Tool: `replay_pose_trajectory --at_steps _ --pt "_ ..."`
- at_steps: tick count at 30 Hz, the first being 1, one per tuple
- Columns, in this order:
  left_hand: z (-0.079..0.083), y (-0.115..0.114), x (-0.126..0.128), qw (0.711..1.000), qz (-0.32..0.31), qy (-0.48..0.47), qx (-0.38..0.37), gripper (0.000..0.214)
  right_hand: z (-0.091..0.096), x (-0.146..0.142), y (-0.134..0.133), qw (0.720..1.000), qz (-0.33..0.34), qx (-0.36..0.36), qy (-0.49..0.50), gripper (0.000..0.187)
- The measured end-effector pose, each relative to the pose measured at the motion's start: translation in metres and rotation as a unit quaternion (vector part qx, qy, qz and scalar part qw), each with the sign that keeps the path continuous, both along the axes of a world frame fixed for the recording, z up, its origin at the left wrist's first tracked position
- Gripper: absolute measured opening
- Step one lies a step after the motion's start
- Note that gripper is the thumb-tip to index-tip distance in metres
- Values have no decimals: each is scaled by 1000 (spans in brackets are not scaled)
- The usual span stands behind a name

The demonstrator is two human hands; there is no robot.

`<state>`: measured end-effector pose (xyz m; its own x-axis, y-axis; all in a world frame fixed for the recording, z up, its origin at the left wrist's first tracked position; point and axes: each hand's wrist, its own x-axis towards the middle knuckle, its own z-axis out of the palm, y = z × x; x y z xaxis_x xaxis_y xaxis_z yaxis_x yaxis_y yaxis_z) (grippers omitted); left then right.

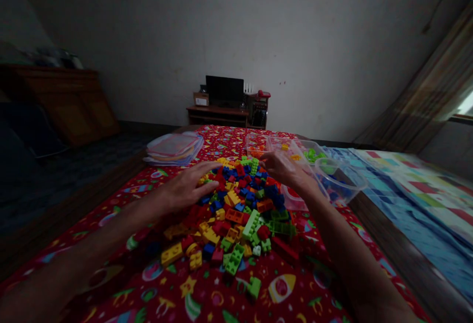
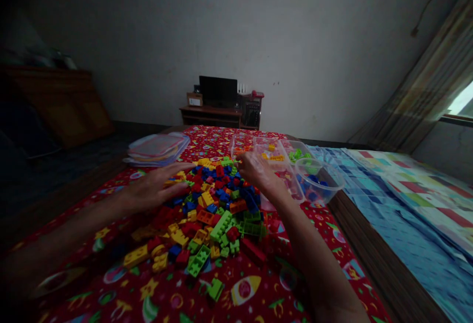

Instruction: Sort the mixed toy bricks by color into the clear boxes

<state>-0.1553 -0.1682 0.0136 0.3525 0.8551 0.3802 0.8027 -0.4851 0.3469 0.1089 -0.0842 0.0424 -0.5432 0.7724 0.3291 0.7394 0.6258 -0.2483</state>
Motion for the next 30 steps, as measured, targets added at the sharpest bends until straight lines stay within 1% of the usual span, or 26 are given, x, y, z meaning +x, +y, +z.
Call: replay_pose_trajectory --at_steps 1,2,4,5,6,7,9,11,13,16,18,20,23,26,28,29,30 --pt "-4 -16 13 998 -50 33 37 49 -1 -4 -3 1000 14 2 3 21" --pt "-9 -33 27 988 -113 82 62 48 -2 -6 -5 1000 25 5 9 21" --pt "-20 -63 59 950 -242 165 104 45 -3 -6 -6 999 32 12 25 21" --pt "-26 -75 74 930 -287 197 117 42 -3 -5 -6 999 30 18 32 21" --pt "-31 -83 88 910 -326 220 131 38 -3 -4 -6 999 26 23 36 21" --pt "-37 -88 99 897 -345 241 137 36 -3 -2 -5 999 20 28 38 21" --pt "-46 -86 112 889 -356 245 151 33 -2 0 -5 998 9 42 39 21" --pt "-51 -74 116 897 -336 239 160 31 0 2 -5 998 -1 52 36 21" --pt "-51 -60 113 902 -315 239 172 26 2 3 -6 998 -11 58 32 21" --pt "-43 -42 103 903 -292 253 191 19 6 3 -8 998 -20 55 11 23" --pt "-35 -33 96 907 -267 258 197 18 10 4 -10 998 -20 63 3 23" --pt "-28 -23 87 918 -238 249 197 18 13 5 -12 997 -21 72 5 23" --pt "-22 -3 75 943 -190 207 180 16 17 8 -13 996 -28 79 10 24" --pt "-18 14 68 963 -120 169 173 17 18 11 -10 995 -28 90 21 26" --pt "-16 18 72 967 -63 151 196 18 17 14 -7 995 -25 95 31 26" --pt "-15 16 78 964 -49 146 216 18 17 15 -6 994 -26 96 36 26" --pt "-14 11 86 959 -56 146 238 18 17 15 -4 994 -26 98 41 26"
